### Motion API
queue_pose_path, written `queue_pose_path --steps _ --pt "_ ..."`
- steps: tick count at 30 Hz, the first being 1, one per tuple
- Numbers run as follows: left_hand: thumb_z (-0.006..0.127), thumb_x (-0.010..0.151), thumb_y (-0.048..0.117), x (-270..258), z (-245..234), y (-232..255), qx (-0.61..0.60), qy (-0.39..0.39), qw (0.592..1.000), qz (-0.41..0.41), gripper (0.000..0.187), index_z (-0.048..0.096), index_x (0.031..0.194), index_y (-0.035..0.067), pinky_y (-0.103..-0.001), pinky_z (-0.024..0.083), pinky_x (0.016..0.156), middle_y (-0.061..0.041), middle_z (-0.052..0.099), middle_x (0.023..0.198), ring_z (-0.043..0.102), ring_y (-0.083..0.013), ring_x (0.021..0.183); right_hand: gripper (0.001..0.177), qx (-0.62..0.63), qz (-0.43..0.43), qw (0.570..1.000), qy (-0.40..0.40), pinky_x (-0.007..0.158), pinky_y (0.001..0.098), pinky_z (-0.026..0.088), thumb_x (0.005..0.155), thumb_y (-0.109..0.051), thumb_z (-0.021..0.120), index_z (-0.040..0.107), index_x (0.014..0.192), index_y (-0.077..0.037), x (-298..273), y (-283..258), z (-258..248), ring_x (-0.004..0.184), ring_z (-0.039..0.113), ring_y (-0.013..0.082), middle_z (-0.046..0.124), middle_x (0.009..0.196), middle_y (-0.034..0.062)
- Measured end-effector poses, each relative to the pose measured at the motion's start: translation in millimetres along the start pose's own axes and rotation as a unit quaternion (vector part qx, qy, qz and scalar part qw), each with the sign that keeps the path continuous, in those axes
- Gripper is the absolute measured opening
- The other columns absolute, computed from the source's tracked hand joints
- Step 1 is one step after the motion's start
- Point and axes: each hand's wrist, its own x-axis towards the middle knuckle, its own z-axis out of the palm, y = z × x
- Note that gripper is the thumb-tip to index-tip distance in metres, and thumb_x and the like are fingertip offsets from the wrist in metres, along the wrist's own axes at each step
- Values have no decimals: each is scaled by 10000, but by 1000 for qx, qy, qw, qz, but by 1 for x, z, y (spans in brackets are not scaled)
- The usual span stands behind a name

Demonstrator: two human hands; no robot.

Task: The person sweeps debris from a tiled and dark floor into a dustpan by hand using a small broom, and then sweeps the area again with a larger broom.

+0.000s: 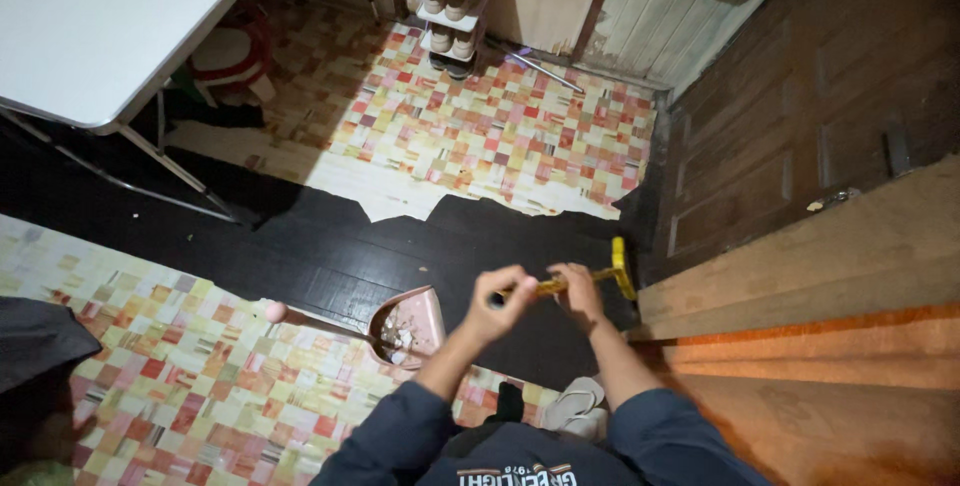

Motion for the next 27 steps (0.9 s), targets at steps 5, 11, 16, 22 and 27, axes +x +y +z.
queue_pose_path --steps 5,11,16,22,27 --pt "652 1028 174 -42 57 -53 -36 -59 998 -7 314 597 762 15 -294 410 532 -34 549 640 503 -85 584 222 -103 205 969 -89 873 446 547 912 -273 593 764 1019 -180 -30 29 2 999 683 327 708 1013 113" --pt "636 1031 162 -26 23 -32 -22 -34 998 -38 337 594 728 21 -272 416 565 -29 559 637 518 -68 609 206 -192 98 961 -173 909 455 530 833 -285 667 773 961 -162 -16 27 15 1048 653 358 713 1047 133" --pt "628 1016 171 19 -13 29 -10 -29 999 -44 328 614 729 12 -259 414 559 -11 581 660 522 -54 615 185 -12 -195 976 -92 1075 533 422 963 -219 591 744 1012 -127 20 -2 36 1183 605 356 692 1104 124" --pt "629 1026 170 43 -29 123 -11 -30 997 -65 329 579 749 -1 -254 456 596 -19 622 670 563 -38 666 253 304 0 943 -135 919 305 468 914 -208 668 517 1075 -84 39 -111 60 1064 551 98 574 1082 8" --pt "676 1005 190 44 -22 176 59 -68 994 -68 323 596 760 -5 -267 439 544 -69 582 618 535 -58 603 167 482 101 855 -160 848 281 451 940 -205 649 579 1044 -95 26 -172 54 973 551 76 579 992 -12"
